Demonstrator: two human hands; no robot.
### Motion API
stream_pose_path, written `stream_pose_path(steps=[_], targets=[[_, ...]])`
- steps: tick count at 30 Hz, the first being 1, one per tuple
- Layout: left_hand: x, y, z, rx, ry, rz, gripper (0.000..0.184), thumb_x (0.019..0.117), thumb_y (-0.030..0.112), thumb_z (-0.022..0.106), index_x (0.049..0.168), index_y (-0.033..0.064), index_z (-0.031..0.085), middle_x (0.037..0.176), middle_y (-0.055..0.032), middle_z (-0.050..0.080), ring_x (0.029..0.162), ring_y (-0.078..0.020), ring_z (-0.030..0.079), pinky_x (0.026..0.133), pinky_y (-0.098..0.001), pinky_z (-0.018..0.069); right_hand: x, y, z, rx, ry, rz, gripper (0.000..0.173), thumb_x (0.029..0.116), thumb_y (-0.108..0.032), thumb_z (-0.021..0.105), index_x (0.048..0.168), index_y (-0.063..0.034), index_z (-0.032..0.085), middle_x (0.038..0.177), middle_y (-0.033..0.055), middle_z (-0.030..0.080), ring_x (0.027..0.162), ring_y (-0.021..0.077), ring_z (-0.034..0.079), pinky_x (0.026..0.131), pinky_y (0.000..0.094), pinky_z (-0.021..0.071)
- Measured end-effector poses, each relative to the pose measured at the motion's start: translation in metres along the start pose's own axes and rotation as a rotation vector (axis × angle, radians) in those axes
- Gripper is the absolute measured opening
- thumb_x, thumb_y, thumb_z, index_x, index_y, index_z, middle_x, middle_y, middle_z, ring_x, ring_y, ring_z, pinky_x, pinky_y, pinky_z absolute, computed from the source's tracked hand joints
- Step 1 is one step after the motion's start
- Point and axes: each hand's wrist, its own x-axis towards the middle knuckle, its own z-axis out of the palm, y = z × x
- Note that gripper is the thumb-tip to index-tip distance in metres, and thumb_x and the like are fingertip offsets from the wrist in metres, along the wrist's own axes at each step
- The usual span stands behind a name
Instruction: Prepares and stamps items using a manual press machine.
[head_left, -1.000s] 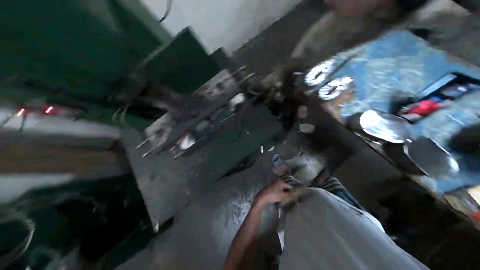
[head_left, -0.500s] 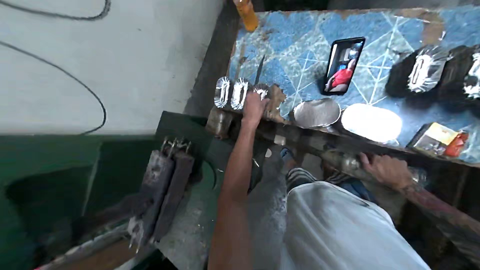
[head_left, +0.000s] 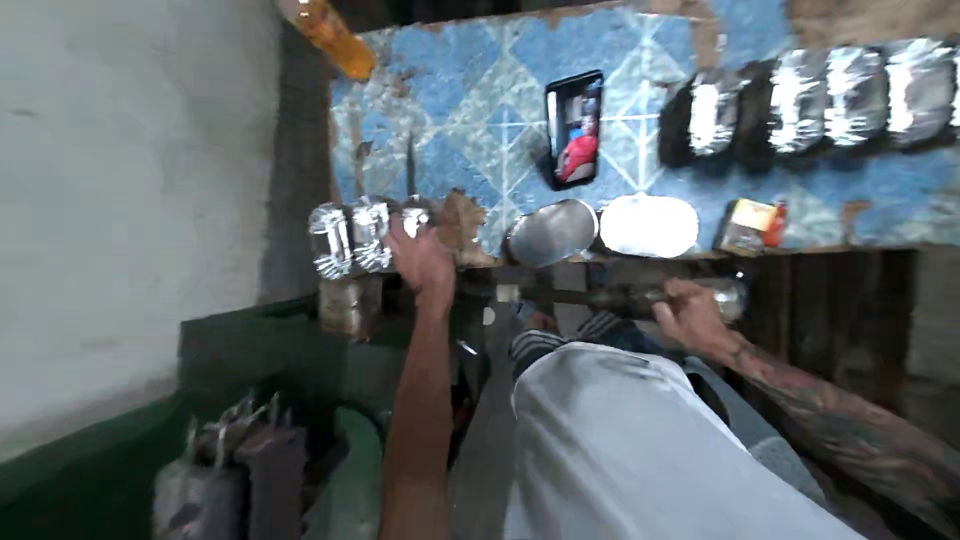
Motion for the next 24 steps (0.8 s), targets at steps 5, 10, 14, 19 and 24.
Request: stream_pose_path(steps=[5,10,14,19,24], targets=[[-0.015,0.023,-0.02,-0.072,0.098,0.156,0.051,0.1079,0.033,0.049,0.136,-0.0085,0.056,0.162,-0.0327,0.024,0.143,-0.0576,0.031,0.112,-0.0705,0.0307,0.059,-0.032,-0.02,-0.201,0.182,-0.198,0.034,0.0952,-0.028,0.055,0.082,-0.0001,0.07,0.076,0.0184,0.064,0.071,0.0373,0.067,0.061,0.0522,0.0533],[-0.034,0.122,-0.018,-0.188,-0.22,0.801,0.047,0.0989,0.037,0.067,0.128,0.0,0.067,0.143,-0.021,0.058,0.142,-0.0406,0.046,0.118,-0.0543,0.0374,0.11,-0.006,-0.04,-0.255,-0.421,-0.154,0.046,0.0888,-0.023,0.081,0.128,-0.004,0.067,0.125,0.0253,0.062,0.119,0.0466,0.059,0.094,0.0612,0.0521],[-0.024,0.129,0.001,-0.251,-0.429,0.886,0.041,0.0947,0.026,0.074,0.121,-0.0049,0.069,0.132,-0.0284,0.063,0.14,-0.0493,0.046,0.117,-0.0573,0.038,0.151,0.022,-0.061,-0.07,-0.644,-0.314,0.039,0.0874,-0.029,0.083,0.12,-0.0082,0.076,0.116,0.02,0.069,0.11,0.0372,0.066,0.097,0.0547,0.0522],[0.015,0.123,-0.031,-0.335,-0.637,0.976,0.024,0.1011,0.028,0.065,0.109,0.0118,0.081,0.124,-0.0045,0.075,0.135,-0.0314,0.059,0.117,-0.0518,0.0421,0.173,0.032,-0.065,0.068,-0.686,-0.342,0.037,0.0867,-0.027,0.084,0.116,-0.0038,0.078,0.105,0.016,0.074,0.096,0.0292,0.071,0.092,0.0499,0.0552],[0.014,0.132,-0.033,-0.229,-0.669,1.034,0.025,0.1013,0.028,0.065,0.106,0.0093,0.081,0.12,-0.0076,0.076,0.132,-0.0312,0.061,0.12,-0.0496,0.0382,0.133,0.023,-0.051,-0.047,-0.537,-0.329,0.026,0.0921,-0.018,0.072,0.114,-0.0047,0.075,0.107,0.0203,0.066,0.101,0.0372,0.065,0.087,0.0523,0.0549]])
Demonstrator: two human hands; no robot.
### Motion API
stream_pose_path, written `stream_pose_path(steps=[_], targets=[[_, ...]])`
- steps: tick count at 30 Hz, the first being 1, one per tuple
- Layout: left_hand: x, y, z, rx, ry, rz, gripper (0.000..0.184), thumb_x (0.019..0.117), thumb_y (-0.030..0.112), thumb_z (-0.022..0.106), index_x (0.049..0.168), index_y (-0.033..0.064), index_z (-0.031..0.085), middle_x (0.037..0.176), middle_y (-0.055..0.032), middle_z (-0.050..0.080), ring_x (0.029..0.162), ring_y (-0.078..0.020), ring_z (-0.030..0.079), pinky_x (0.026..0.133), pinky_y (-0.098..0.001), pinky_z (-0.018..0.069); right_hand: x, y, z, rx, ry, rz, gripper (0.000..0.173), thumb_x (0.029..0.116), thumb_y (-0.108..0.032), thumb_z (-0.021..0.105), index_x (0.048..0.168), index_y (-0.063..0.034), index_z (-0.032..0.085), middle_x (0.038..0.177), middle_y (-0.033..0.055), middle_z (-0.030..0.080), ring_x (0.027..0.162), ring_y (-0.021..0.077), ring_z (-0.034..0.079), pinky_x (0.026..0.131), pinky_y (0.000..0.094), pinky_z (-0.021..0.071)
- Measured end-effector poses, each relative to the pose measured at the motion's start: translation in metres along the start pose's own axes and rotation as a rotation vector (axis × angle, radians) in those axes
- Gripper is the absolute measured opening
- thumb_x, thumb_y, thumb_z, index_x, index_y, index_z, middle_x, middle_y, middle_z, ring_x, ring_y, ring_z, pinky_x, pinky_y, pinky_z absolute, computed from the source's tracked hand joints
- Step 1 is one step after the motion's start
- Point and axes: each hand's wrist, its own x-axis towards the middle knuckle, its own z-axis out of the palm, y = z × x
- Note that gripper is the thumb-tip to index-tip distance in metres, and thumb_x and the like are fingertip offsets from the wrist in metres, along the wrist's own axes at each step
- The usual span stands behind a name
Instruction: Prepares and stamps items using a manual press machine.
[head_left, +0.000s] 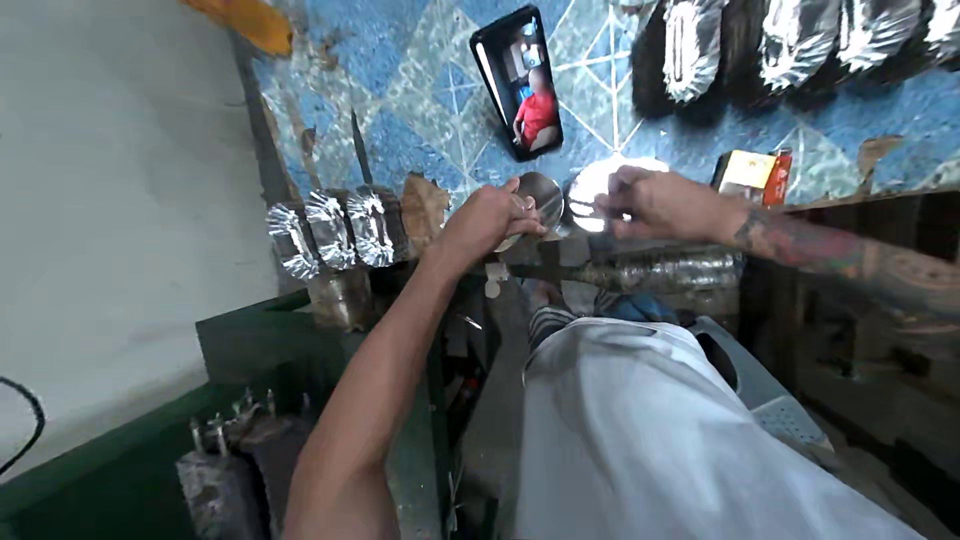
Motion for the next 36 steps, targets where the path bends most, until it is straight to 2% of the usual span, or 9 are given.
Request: stream_pose_path(steps=[5,8,11,13,17,24,28,31,36], targets=[[0.003,0.014,0.037,0.223,0.161,-0.087,0.041,0.0941,0.023,0.073,0.132,0.008,0.068,0.124,-0.0199,0.07,0.126,-0.0413,0.061,0.107,-0.0575,0.0475,-0.016,-0.019,0.033,-0.261,0.262,0.093,0.041,0.0947,-0.02,0.071,0.132,-0.0043,0.066,0.125,0.0232,0.064,0.116,0.0421,0.063,0.091,0.0575,0.054],[0.006,0.017,0.073,0.344,0.257,-0.205,0.055,0.0972,0.017,0.066,0.147,-0.0007,0.052,0.141,-0.0326,0.055,0.142,-0.0512,0.042,0.119,-0.0583,0.0345,-0.02,-0.042,0.012,-0.399,0.411,0.116,0.033,0.0961,-0.018,0.064,0.125,-0.0017,0.068,0.106,0.0219,0.07,0.1,0.0422,0.07,0.079,0.0566,0.0575],[-0.013,0.034,0.065,0.268,0.391,-0.178,0.039,0.1,0.003,0.058,0.139,-0.0005,0.06,0.139,-0.0235,0.061,0.14,-0.0422,0.05,0.118,-0.0522,0.0398,-0.021,-0.058,0.0,-0.334,0.295,0.322,0.038,0.1006,-0.019,0.061,0.135,-0.0053,0.059,0.107,0.0217,0.07,0.093,0.0437,0.071,0.074,0.0612,0.0564],[-0.04,0.067,0.061,0.009,0.686,-0.171,0.031,0.1016,0.003,0.055,0.13,0.0004,0.068,0.124,-0.0169,0.072,0.118,-0.03,0.069,0.102,-0.0459,0.0551,-0.033,-0.074,0.001,-0.126,0.403,0.281,0.038,0.1016,-0.014,0.059,0.138,-0.0042,0.057,0.1,0.0207,0.072,0.084,0.0399,0.072,0.073,0.06,0.0578],[-0.068,0.126,0.087,-1.175,0.875,-0.259,0.027,0.1048,0.008,0.052,0.126,-0.008,0.057,0.1,-0.0077,0.074,0.088,-0.0123,0.073,0.083,-0.0332,0.0632,-0.052,-0.134,0.03,0.612,0.829,0.216,0.03,0.1045,-0.016,0.047,0.126,-0.0001,0.06,0.096,0.0013,0.07,0.084,0.003,0.068,0.078,0.026,0.0596],[-0.06,0.159,0.129,-1.928,0.74,-0.332,0.02,0.1008,0.013,0.054,0.12,0.0104,0.06,0.097,0.0026,0.076,0.09,-0.0103,0.073,0.083,-0.0336,0.0619,-0.068,-0.121,0.04,1.593,0.264,0.19,0.019,0.0923,-0.002,0.061,0.107,-0.0098,0.071,0.093,-0.0002,0.077,0.083,0.0085,0.074,0.077,0.0285,0.0634],[-0.002,0.081,0.204,-1.208,0.51,-0.401,0.032,0.1027,0.005,0.054,0.132,-0.0088,0.059,0.124,-0.0142,0.069,0.112,-0.0167,0.067,0.101,-0.034,0.0548,-0.069,-0.051,0.078,0.882,0.176,0.369,0.017,0.0992,-0.011,0.059,0.106,-0.0024,0.072,0.087,0.0048,0.071,0.076,0.0113,0.067,0.072,0.0325,0.0582],[0.051,0.072,0.219,-0.414,0.078,-0.421,0.042,0.1032,0.024,0.057,0.142,0.0076,0.061,0.146,-0.0161,0.057,0.139,-0.0321,0.05,0.119,-0.051,0.0364,-0.108,-0.047,0.082,0.319,-0.186,0.435,0.023,0.101,-0.014,0.057,0.113,-0.0026,0.074,0.097,0.0206,0.073,0.091,0.0362,0.071,0.086,0.0575,0.054],[0.123,0.107,0.205,-0.469,-0.161,-0.452,0.058,0.1115,0.044,0.031,0.127,0.0016,0.067,0.136,-0.0208,0.064,0.133,-0.0355,0.056,0.113,-0.0595,0.0386,-0.156,-0.065,0.093,0.231,-0.525,0.33,0.026,0.0993,-0.012,0.061,0.12,-0.0107,0.076,0.101,0.0202,0.075,0.095,0.0398,0.072,0.087,0.0613,0.0539]])
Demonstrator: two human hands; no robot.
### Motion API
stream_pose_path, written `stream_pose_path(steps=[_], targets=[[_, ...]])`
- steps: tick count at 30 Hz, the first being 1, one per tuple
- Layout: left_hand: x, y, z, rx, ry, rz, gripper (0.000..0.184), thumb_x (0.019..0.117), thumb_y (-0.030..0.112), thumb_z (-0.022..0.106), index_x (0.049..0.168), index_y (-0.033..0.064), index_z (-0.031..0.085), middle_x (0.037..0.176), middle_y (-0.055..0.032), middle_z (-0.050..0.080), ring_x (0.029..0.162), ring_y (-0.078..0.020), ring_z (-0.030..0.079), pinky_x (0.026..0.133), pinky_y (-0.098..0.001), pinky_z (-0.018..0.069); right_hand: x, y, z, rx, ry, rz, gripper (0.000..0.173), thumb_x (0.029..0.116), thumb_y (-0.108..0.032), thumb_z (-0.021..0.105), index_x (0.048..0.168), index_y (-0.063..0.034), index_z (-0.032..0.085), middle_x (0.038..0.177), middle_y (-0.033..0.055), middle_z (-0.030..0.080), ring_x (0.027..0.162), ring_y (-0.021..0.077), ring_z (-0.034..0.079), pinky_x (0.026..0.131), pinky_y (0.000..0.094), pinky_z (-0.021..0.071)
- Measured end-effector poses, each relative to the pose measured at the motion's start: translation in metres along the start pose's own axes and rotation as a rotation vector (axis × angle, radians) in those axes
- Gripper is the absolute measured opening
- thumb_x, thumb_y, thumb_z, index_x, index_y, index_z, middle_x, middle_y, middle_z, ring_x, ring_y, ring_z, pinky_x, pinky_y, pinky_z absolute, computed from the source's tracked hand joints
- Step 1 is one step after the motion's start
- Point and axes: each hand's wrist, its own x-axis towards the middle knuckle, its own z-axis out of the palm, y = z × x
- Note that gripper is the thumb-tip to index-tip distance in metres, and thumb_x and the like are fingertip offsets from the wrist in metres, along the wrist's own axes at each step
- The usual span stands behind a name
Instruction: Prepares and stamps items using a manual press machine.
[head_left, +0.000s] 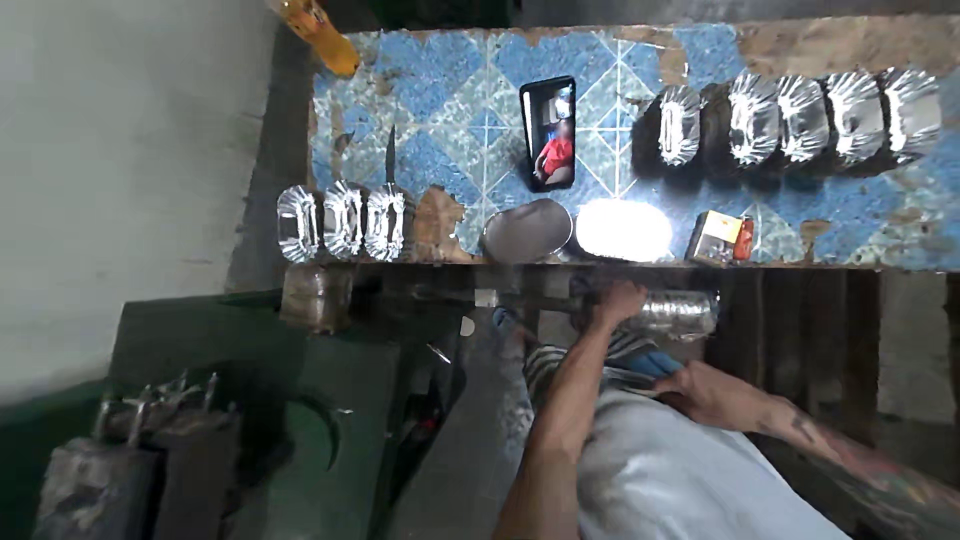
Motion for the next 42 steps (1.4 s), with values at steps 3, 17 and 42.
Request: stream_pose_path(steps=[3,17,42], targets=[[-0.046,-0.002,-0.014,-0.02,0.104,0.058,0.053,0.1106,0.04,0.033,0.126,0.0054,0.07,0.132,-0.0172,0.067,0.131,-0.0317,0.058,0.117,-0.0555,0.034,-0.003,-0.007,-0.007,-0.082,-0.086,-0.036,0.037,0.0997,-0.01,0.058,0.135,-0.0168,0.069,0.103,0.0207,0.075,0.094,0.0406,0.072,0.085,0.0614,0.0542],[-0.328,-0.126,-0.172,-0.846,1.864,0.234,0.054,0.1126,0.031,0.013,0.146,0.0004,0.041,0.132,-0.0106,0.06,0.117,-0.0101,0.06,0.1,-0.0317,0.0526,0.079,-0.215,-0.04,-0.487,0.114,-0.575,0.049,0.1024,-0.01,0.052,0.15,-0.0211,0.054,0.104,0.0239,0.072,0.092,0.0455,0.07,0.079,0.0633,0.0536],[-0.502,-0.27,0.124,-0.228,1.491,-0.739,0.028,0.0948,0.019,0.066,0.115,0.0008,0.072,0.112,-0.0158,0.073,0.107,-0.0349,0.069,0.102,-0.0647,0.0423,0.293,-0.464,0.174,-1.042,0.371,-1.116,0.049,0.0928,0.001,0.068,0.14,-0.0118,0.061,0.123,0.0312,0.062,0.112,0.0526,0.062,0.086,0.0615,0.0558]])
